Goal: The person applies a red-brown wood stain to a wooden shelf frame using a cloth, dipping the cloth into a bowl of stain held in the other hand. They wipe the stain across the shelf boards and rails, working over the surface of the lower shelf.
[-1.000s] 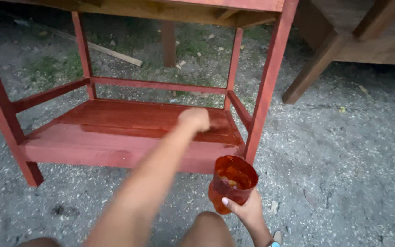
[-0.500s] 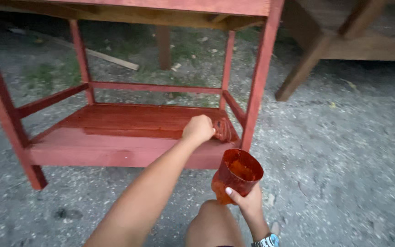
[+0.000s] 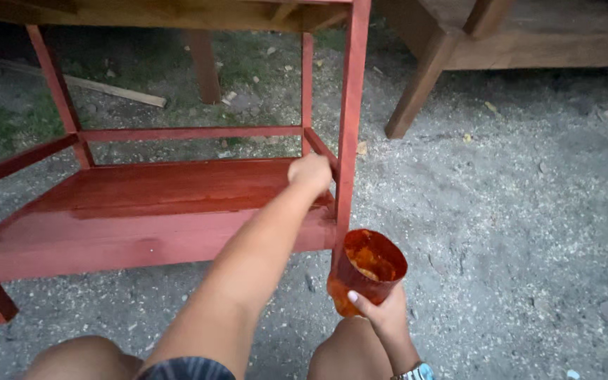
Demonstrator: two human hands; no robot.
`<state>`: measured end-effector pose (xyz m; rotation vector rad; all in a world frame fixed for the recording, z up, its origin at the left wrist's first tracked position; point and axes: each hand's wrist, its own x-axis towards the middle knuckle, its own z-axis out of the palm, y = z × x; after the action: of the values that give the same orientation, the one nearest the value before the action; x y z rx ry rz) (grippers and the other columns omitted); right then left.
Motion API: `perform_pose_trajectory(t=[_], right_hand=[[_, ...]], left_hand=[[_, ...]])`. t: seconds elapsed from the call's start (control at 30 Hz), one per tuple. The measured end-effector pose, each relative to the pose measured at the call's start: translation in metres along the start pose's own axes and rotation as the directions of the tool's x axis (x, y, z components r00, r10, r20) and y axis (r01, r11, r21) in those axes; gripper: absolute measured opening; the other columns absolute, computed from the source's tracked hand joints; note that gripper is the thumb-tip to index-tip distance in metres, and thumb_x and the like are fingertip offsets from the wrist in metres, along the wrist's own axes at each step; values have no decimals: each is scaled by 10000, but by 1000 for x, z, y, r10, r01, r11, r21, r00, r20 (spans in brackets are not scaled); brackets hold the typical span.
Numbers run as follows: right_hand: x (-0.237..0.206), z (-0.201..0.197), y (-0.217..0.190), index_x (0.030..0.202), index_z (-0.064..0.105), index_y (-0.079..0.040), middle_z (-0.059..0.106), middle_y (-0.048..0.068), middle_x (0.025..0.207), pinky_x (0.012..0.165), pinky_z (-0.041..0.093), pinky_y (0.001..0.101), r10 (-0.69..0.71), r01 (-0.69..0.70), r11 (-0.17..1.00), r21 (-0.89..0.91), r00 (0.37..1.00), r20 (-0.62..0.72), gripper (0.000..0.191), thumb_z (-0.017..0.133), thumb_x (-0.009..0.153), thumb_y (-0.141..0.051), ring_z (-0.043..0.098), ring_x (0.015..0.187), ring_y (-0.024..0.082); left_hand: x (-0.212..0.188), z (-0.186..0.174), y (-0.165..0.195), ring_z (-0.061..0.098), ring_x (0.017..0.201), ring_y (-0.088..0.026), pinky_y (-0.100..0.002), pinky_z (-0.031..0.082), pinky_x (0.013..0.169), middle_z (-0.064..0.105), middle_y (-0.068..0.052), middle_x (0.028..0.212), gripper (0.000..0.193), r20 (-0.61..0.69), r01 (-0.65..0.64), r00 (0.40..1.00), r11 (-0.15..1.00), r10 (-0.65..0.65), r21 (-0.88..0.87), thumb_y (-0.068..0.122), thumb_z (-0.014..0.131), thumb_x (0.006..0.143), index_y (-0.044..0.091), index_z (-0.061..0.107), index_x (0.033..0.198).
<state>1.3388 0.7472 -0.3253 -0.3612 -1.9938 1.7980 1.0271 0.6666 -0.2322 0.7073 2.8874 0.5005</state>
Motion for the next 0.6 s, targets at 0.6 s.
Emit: perform_pose_trajectory(t=[0.6], right_hand=[[36, 61, -3, 1427, 451, 7, 618, 155, 1349, 1041, 506, 414, -190, 171, 971, 165, 976, 107, 866, 868, 695, -195, 626, 1231, 261]], left_hand=[[-80, -87, -154, 646, 801, -108, -258, 489, 652, 698, -19, 915, 284, -132, -135, 989, 51, 60, -989, 130, 800, 854, 44, 681, 1097]])
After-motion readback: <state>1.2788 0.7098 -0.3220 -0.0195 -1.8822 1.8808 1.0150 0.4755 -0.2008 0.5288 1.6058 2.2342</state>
